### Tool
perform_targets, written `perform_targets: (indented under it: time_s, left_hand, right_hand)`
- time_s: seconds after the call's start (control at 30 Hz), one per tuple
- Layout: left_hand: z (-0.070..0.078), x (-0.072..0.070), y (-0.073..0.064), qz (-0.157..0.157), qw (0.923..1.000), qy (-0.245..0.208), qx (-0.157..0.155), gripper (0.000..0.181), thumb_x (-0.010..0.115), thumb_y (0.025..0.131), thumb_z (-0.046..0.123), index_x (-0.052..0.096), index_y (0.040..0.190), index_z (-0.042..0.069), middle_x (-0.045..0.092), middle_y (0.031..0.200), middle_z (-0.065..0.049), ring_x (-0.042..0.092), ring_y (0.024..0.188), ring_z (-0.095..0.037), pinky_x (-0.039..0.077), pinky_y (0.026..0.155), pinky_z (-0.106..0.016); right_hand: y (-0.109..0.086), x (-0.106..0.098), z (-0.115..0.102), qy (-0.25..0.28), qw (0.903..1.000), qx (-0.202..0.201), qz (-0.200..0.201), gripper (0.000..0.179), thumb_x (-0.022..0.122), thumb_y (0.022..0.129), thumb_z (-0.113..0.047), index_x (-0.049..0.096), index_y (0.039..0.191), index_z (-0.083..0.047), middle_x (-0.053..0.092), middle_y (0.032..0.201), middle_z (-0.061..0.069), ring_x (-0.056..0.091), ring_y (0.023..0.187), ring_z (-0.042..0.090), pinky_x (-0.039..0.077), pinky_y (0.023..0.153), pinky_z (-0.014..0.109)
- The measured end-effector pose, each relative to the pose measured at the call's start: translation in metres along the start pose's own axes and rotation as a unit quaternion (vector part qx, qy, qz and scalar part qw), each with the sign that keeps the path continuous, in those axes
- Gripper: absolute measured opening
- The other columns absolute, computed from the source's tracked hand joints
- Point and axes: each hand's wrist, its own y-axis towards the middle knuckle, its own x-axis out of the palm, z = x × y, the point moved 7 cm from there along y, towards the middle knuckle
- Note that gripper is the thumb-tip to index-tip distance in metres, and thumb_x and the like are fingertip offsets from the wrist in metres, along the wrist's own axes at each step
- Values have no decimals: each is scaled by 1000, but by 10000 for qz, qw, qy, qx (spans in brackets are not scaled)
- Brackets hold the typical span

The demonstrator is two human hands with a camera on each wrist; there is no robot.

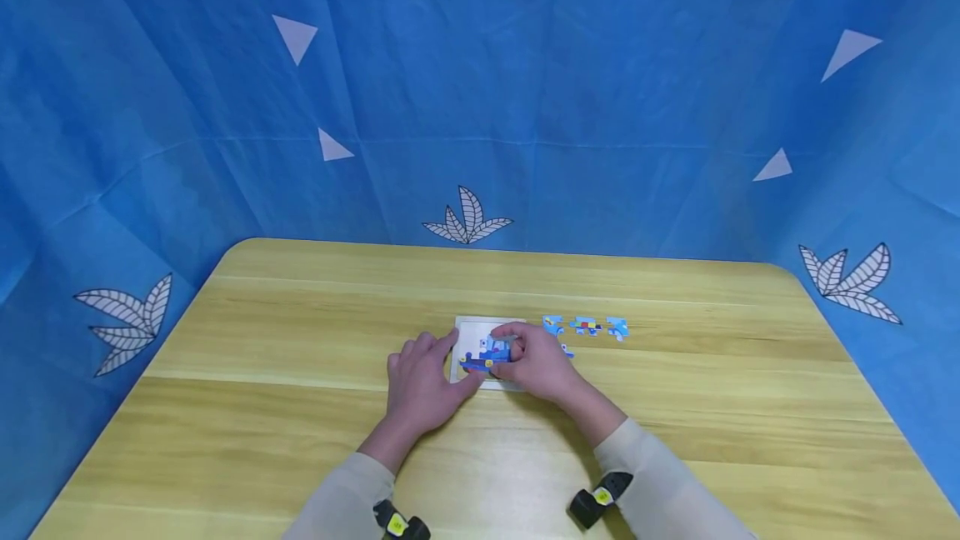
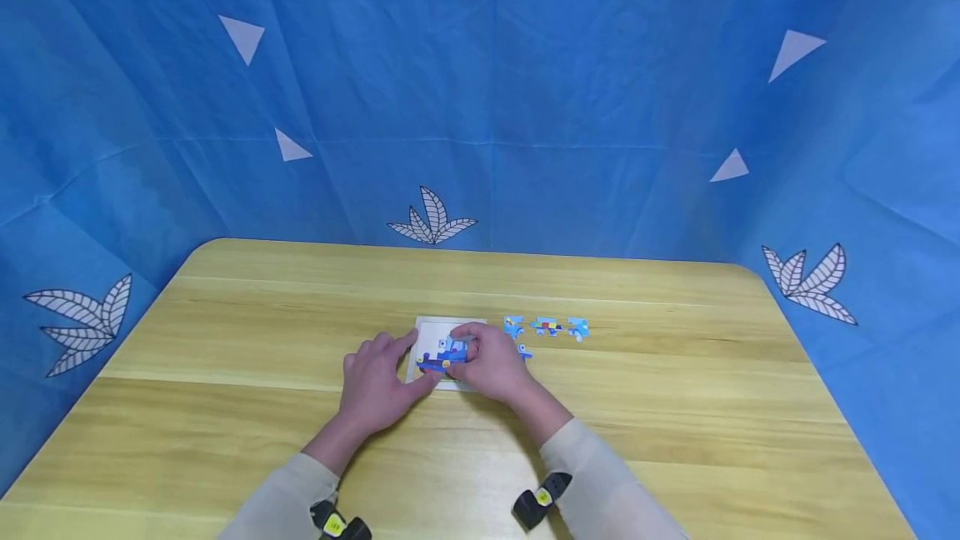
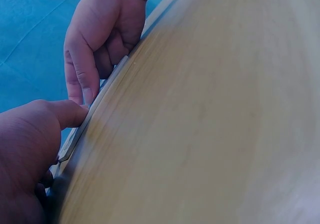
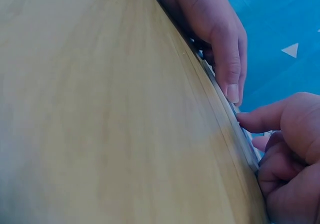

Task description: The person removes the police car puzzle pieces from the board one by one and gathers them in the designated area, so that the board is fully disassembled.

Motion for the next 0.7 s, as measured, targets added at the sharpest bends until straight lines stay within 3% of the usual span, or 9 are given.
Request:
perform_targets:
  time_s: [0.47,0.7]
  left_hand:
    - [-1,1,0,-23,10000,-55,-34,79,74,82,57,57,143,10,55,102,-2,43,86,-20,27,76,-40]
    - [-1,1,0,-31,10000,-35,-41,79,73,82,57,57,143,10,54,100,-1,42,85,-20,27,75,-39]
  right_hand:
    - [1,2,3,297,9993,222,-64,45,79,80,5,63,121,-2,41,63,0,40,59,15,38,61,29]
    - [1,4,4,493,9985,210,-60,45,75,81,10,61,121,-2,43,61,1,44,58,15,38,58,28]
